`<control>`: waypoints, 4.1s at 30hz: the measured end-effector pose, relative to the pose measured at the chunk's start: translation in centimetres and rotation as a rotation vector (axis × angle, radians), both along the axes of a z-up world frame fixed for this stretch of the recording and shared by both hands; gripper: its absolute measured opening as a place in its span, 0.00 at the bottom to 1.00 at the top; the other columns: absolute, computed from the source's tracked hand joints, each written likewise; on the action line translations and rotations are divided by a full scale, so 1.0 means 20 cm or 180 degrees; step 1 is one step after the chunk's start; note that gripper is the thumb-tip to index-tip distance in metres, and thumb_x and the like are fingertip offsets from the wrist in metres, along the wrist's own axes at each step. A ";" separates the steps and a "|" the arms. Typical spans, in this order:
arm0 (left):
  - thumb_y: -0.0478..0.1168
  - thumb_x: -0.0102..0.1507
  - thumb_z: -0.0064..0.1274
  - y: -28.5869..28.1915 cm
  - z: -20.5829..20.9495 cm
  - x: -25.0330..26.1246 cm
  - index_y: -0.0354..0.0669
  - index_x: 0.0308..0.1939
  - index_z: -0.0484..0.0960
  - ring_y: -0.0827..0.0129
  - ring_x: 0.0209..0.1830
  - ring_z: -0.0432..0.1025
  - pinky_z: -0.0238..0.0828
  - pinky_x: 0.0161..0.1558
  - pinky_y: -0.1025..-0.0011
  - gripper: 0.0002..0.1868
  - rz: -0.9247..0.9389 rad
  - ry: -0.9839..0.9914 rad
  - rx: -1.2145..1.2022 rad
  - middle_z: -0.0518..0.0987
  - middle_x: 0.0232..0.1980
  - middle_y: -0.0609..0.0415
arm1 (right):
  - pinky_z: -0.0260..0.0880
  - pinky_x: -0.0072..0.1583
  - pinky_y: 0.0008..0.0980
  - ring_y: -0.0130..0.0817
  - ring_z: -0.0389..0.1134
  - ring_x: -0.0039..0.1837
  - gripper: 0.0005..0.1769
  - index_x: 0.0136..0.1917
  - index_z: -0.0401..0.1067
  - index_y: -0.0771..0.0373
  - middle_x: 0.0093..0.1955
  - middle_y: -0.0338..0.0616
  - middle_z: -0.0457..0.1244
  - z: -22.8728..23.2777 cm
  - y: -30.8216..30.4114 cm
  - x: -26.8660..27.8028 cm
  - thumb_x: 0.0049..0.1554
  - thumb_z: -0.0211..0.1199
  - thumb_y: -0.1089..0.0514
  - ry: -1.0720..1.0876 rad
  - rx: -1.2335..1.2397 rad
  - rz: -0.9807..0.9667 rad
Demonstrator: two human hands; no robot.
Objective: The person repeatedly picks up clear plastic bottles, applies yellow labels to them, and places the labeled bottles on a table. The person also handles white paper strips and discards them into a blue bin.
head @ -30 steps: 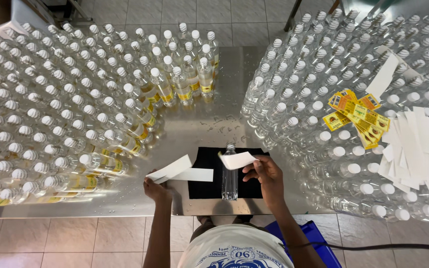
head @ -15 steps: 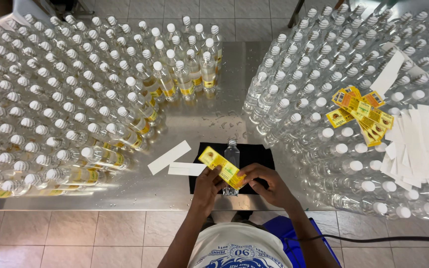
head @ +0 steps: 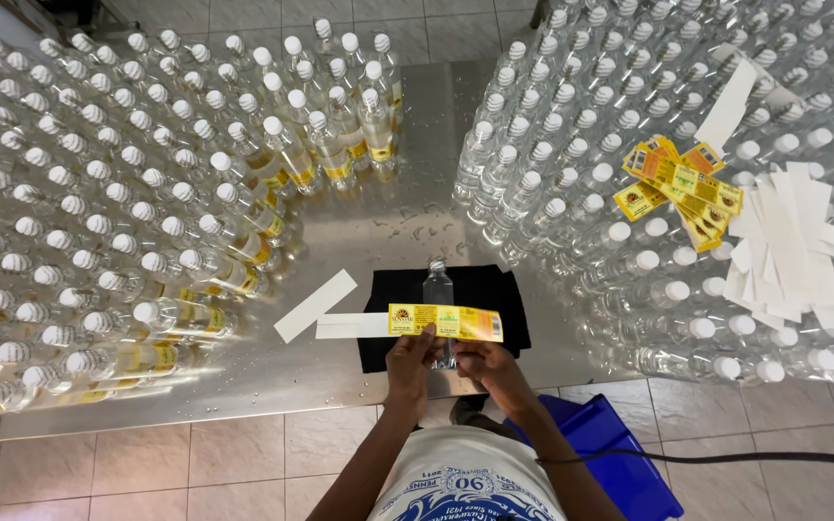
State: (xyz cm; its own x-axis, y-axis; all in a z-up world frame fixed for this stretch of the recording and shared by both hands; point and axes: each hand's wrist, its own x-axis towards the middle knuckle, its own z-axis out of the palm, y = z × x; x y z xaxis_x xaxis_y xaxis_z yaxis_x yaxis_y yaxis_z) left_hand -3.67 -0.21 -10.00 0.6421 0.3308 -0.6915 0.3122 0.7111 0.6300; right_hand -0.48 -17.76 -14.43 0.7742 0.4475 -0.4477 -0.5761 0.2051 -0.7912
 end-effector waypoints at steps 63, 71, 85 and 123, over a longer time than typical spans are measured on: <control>0.37 0.73 0.58 0.07 -0.01 -0.10 0.40 0.72 0.80 0.56 0.68 0.76 0.76 0.68 0.55 0.22 -0.0705 -0.0797 0.0941 0.79 0.64 0.44 | 0.62 0.76 0.68 0.68 0.59 0.80 0.76 0.92 0.31 0.51 0.75 0.69 0.60 0.37 0.30 -0.07 0.49 0.84 0.61 -0.0688 -0.1123 -0.0970; 0.32 0.62 0.71 0.19 0.37 0.02 0.39 0.67 0.83 0.67 0.53 0.81 0.79 0.55 0.64 0.29 -0.0284 -0.1074 0.0156 0.87 0.57 0.48 | 0.67 0.75 0.56 0.59 0.59 0.80 0.62 0.85 0.46 0.66 0.73 0.59 0.56 0.28 0.41 -0.11 0.52 0.84 0.53 -0.3139 -0.1709 -0.0879; 0.28 0.54 0.78 0.51 0.04 -0.27 0.39 0.76 0.74 0.59 0.54 0.84 0.91 0.45 0.57 0.46 -0.0402 -0.1196 0.0468 0.86 0.63 0.43 | 0.59 0.79 0.51 0.52 0.60 0.82 0.59 0.88 0.51 0.56 0.76 0.51 0.58 0.39 0.62 0.07 0.53 0.83 0.62 -0.2294 -0.0696 0.1768; 0.38 0.72 0.49 0.37 -0.29 -0.30 0.44 0.73 0.76 0.53 0.86 0.58 0.55 0.81 0.54 0.24 -0.2128 -0.1058 0.3144 0.71 0.81 0.47 | 0.72 0.58 0.53 0.54 0.71 0.62 0.51 0.81 0.58 0.62 0.64 0.52 0.63 0.23 -0.06 0.67 0.54 0.77 0.44 -0.2126 -0.3516 -0.1143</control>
State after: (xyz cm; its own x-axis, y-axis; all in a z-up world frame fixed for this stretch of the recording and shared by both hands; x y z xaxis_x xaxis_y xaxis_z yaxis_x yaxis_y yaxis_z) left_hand -9.69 7.28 -15.76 0.9821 0.1577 -0.1031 0.1533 -0.3511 0.9237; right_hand 12.94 -18.93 -9.89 0.9825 -0.1739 0.0671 -0.0662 -0.6624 -0.7462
